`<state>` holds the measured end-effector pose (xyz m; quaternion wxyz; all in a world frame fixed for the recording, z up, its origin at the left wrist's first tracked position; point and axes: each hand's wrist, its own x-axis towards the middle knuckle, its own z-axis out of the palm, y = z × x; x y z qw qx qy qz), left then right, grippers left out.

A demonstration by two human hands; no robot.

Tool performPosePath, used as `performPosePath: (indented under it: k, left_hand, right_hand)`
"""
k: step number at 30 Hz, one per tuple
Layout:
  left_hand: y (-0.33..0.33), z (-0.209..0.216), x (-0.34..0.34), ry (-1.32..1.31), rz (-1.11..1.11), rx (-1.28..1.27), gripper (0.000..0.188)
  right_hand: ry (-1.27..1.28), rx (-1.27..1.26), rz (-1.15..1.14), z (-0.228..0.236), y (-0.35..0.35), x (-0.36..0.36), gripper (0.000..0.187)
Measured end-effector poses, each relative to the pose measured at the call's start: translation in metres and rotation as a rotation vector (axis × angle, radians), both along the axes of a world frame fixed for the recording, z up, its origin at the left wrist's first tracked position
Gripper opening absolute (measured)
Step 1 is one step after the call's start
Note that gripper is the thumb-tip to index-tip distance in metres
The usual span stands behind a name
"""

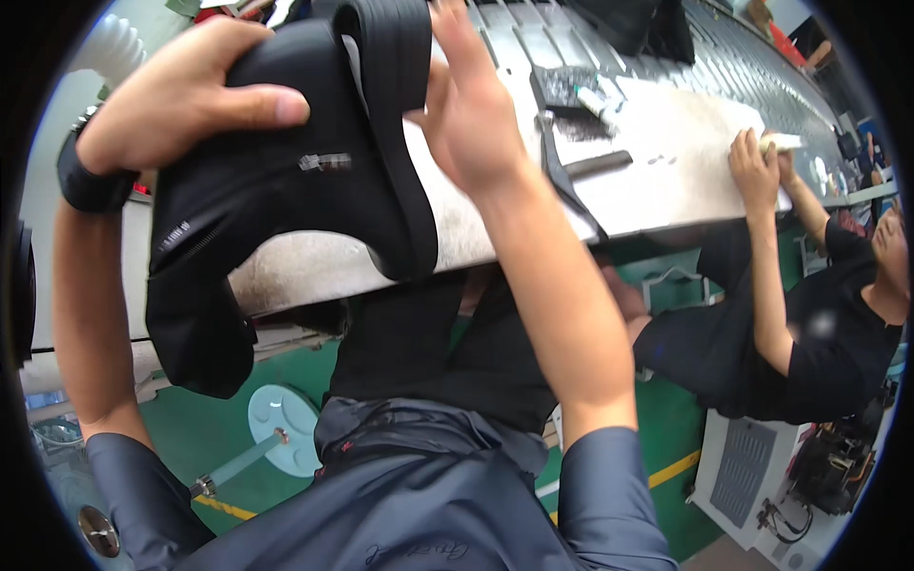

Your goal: The person takes boot uppers and soles from a conveyor line, attaches each sole onto a boot upper by pressing them together firmly by hand, and returns the assembled boots to the conveyor.

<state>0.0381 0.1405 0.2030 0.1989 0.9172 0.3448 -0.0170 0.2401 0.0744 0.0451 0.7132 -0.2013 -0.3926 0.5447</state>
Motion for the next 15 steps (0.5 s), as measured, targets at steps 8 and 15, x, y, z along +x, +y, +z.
performPosePath:
  k: [8,15]
  left_hand:
    - [-0.053,0.013,0.043,0.134,0.224,0.013,0.059]
    - [-0.037,-0.010,0.022,-0.105,0.176,-0.052,0.058]
  right_hand:
    - [0.620,0.127,-0.086,-0.027,0.027,-0.006,0.053]
    - [0.292,0.394,0.207,-0.014,0.053,-0.017,0.046]
